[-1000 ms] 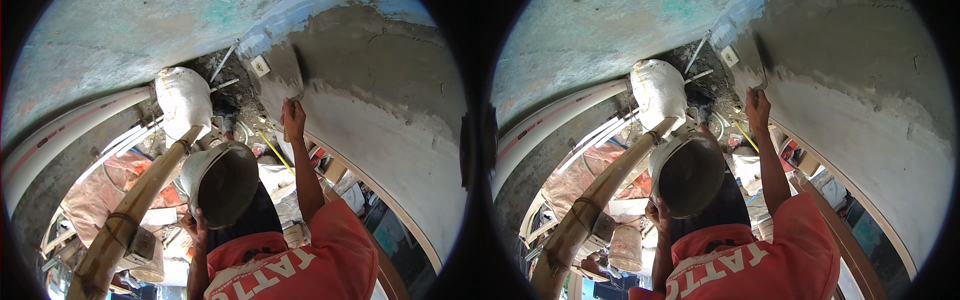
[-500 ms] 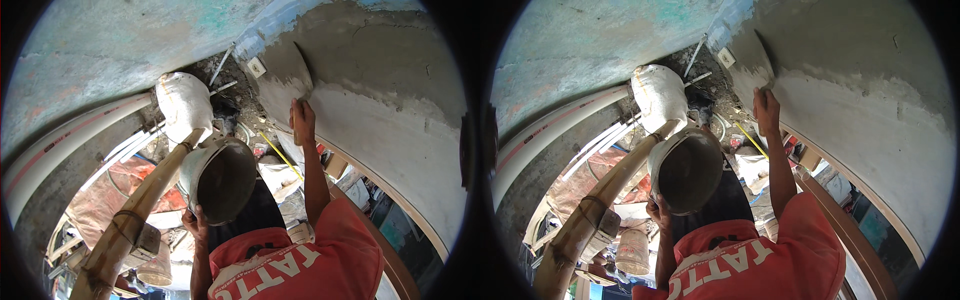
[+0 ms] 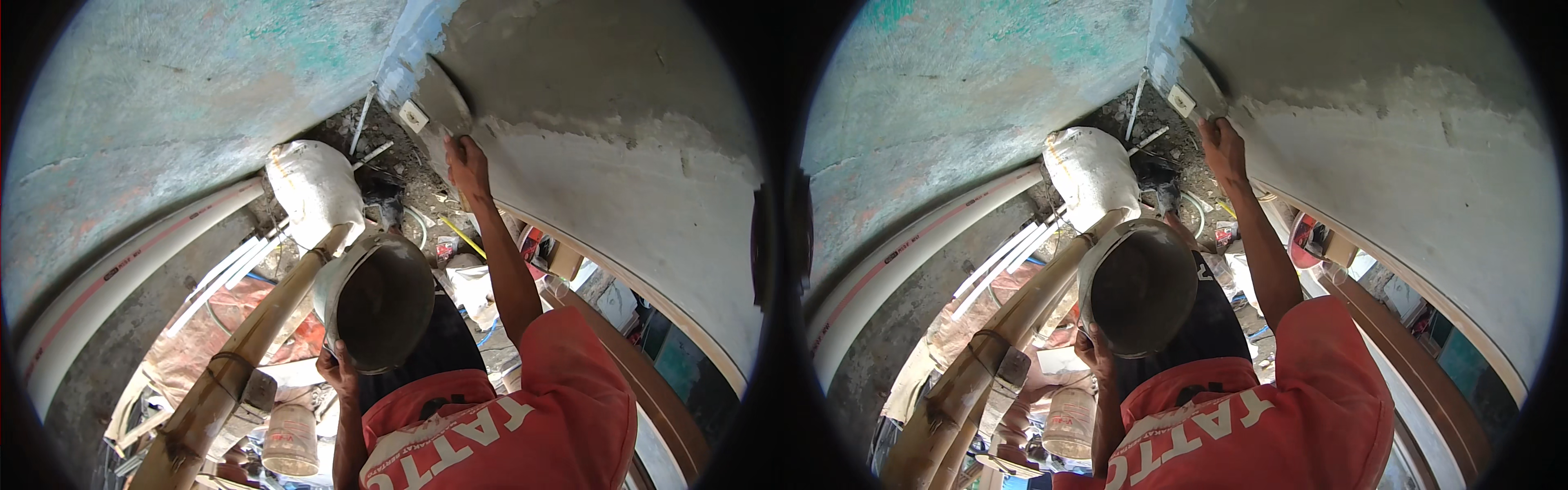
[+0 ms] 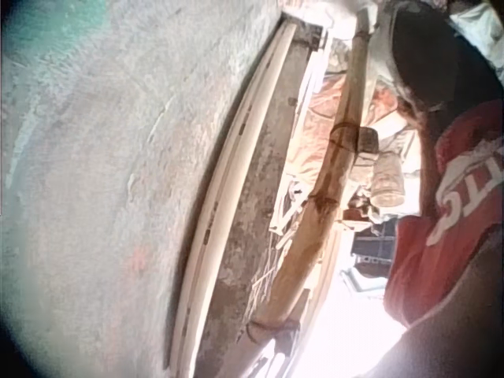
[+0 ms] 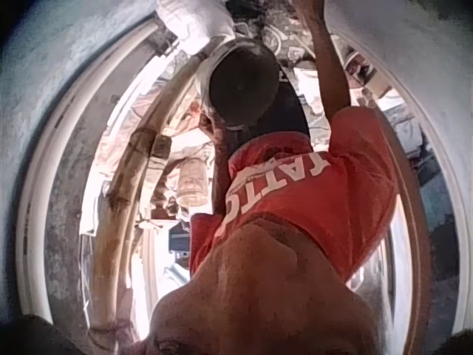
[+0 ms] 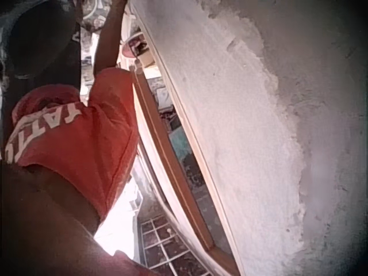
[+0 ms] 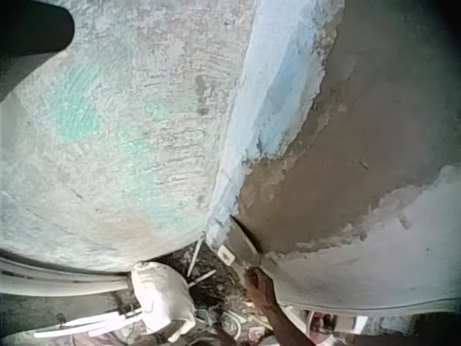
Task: Apply plaster to a wall around an electrical socket and plumbing pipes using a trowel.
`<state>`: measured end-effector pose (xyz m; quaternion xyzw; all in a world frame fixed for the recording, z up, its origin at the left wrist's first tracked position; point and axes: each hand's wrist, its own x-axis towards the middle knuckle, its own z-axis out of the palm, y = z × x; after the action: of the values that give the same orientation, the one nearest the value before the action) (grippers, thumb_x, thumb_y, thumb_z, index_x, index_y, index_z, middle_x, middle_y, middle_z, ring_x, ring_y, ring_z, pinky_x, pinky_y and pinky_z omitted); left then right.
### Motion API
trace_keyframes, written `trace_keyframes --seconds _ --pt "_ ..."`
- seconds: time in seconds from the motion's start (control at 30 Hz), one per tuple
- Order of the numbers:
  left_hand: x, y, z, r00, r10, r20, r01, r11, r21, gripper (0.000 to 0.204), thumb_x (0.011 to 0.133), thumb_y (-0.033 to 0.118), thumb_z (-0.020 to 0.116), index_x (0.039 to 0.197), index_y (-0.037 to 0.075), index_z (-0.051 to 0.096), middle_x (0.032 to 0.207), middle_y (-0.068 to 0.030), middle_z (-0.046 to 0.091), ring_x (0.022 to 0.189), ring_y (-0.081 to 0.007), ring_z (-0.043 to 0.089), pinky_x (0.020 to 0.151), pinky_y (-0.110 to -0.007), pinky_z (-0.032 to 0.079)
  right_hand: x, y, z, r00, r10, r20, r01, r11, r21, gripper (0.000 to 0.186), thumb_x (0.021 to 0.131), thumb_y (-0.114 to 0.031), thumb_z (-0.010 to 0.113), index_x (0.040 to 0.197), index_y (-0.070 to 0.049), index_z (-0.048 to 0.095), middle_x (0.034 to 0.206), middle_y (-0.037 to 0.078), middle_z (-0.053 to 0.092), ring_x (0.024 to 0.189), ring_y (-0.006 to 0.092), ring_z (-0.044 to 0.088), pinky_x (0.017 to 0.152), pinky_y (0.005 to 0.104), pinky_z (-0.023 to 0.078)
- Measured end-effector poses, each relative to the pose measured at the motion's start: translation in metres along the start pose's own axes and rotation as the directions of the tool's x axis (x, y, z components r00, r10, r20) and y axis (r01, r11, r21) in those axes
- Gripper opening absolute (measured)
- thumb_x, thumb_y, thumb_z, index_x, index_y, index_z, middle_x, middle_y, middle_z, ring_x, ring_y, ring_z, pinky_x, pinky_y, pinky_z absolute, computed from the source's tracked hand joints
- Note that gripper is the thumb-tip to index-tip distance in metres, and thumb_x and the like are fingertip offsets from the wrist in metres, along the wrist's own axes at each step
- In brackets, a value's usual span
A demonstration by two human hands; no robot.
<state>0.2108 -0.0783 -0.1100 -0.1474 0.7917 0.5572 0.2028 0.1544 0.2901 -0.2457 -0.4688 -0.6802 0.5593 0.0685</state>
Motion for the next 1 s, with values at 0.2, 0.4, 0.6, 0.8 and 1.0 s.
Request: trace_keyframes --seconds 0.2,0.4,0.6,0.8,1.0 --pt "-0.002 0.007 0.003 1.0 0.028 -0.007 -0.028 0.999 -0.021 0.035 0.087 0.03 0.057 0.062 0.008 0.046 0.05 0.0071 0.038 0.046 -0.0022 0.033 0.043 -0.02 0.023 -0.031 -0.011 -0.005 0.977 -0.2 -0.075 0.192 0.976 -0.101 0.032 0.089 -0.032 0.052 0.076 -0.003 0.047 0.058 0.005 0.049 0.041 0.0118 0.045 0.04 0.0275 0.036" --pt "-0.001 0.013 0.011 0.999 0.051 0.003 -0.05 0.997 -0.051 0.032 0.087 0.03 0.057 0.065 0.008 0.049 0.053 0.0076 0.04 0.05 -0.0018 0.033 0.046 -0.019 0.024 0.029 0.04 0.028 0.988 -0.123 -0.089 0.079 0.917 -0.39 0.038 0.085 -0.04 0.05 0.084 -0.003 0.056 0.075 0.019 0.062 0.075 0.0374 0.06 0.064 0.0435 0.046" --pt "-0.005 0.007 -0.006 0.999 0.025 0.028 -0.025 1.0 -0.012 0.03 0.087 0.03 0.057 0.069 0.006 0.052 0.056 0.0073 0.043 0.053 -0.0022 0.035 0.048 -0.02 0.025 0.002 -0.002 -0.008 0.996 -0.069 -0.062 0.062 0.992 -0.111 0.034 0.086 -0.033 0.052 0.078 0.0 0.052 0.062 0.011 0.055 0.054 0.0226 0.053 0.049 0.0329 0.04" --pt "-0.005 0.001 -0.006 0.997 0.08 0.019 -0.08 0.997 -0.018 0.028 0.088 0.031 0.055 0.077 0.005 0.054 0.059 0.0075 0.044 0.053 -0.0019 0.036 0.048 -0.019 0.026 -0.03 -0.019 -0.011 0.972 -0.205 -0.112 0.162 0.937 -0.311 0.034 0.087 -0.032 0.049 0.079 0.0 0.053 0.062 0.017 0.058 0.058 0.0345 0.058 0.056 0.0411 0.044" --pt "-0.001 0.001 -0.003 0.994 0.099 0.047 -0.099 0.995 -0.001 0.031 0.089 0.029 0.054 0.066 0.01 0.047 0.057 0.008 0.041 0.053 -0.0021 0.034 0.048 -0.019 0.025 0.038 0.046 0.03 0.99 -0.122 -0.067 0.064 0.827 -0.559 0.037 0.087 -0.037 0.045 0.084 -0.002 0.055 0.07 0.018 0.062 0.068 0.036 0.061 0.063 0.044 0.049"
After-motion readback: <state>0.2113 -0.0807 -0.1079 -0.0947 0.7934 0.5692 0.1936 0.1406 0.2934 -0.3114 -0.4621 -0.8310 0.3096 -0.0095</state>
